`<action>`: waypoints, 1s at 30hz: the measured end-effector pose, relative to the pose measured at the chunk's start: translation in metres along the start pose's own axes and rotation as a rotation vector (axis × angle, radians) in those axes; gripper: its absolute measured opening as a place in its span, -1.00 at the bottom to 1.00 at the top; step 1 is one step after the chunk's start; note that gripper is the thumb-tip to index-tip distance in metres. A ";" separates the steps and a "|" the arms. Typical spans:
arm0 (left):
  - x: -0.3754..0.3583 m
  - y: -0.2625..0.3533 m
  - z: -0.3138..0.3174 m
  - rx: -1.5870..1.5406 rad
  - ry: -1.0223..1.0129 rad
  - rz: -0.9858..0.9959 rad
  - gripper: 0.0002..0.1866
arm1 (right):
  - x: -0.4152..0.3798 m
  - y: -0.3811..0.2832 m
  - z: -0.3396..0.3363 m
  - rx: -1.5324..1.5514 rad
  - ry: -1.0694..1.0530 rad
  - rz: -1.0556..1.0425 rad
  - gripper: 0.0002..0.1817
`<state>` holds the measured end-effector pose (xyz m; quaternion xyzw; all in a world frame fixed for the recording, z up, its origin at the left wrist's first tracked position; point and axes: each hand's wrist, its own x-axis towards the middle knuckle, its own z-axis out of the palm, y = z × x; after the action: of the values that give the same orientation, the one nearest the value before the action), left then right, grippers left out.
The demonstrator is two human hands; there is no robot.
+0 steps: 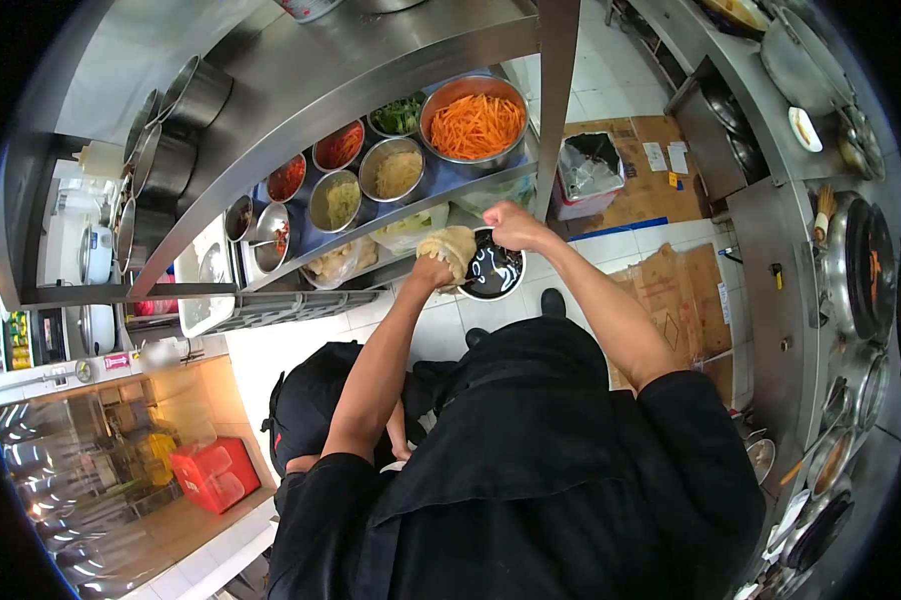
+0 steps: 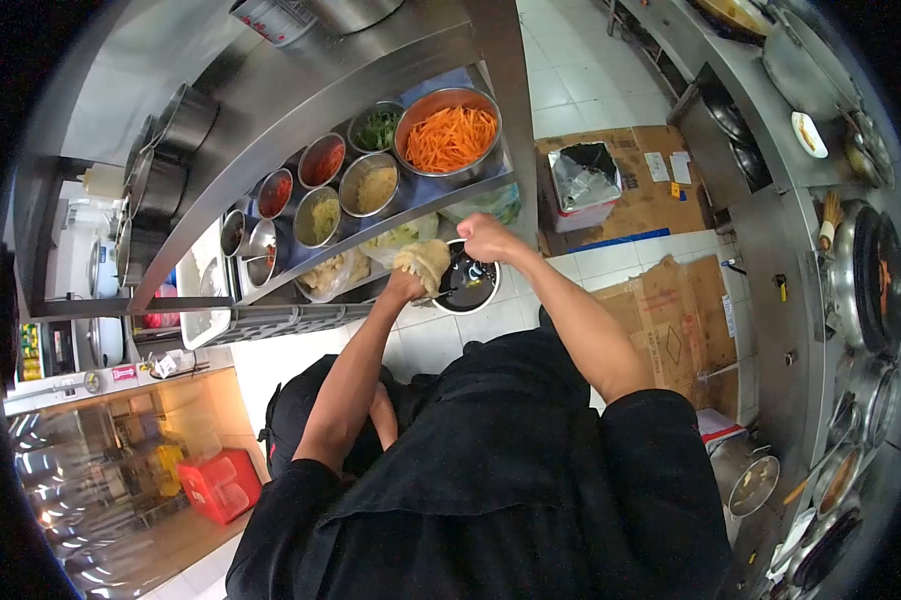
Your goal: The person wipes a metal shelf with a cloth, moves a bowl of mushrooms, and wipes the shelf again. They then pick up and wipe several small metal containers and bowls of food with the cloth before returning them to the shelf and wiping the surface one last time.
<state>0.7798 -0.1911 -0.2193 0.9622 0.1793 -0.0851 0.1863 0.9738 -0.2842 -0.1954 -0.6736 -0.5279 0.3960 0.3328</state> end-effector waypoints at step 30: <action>-0.038 -0.013 0.036 0.070 0.089 -0.035 -0.55 | 0.002 -0.002 0.014 -0.271 -0.121 -0.117 -0.89</action>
<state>0.7367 -0.2060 -0.2476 0.9677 0.2012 -0.0515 0.1427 0.9612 -0.2811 -0.2008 -0.6553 -0.6339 0.3409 0.2289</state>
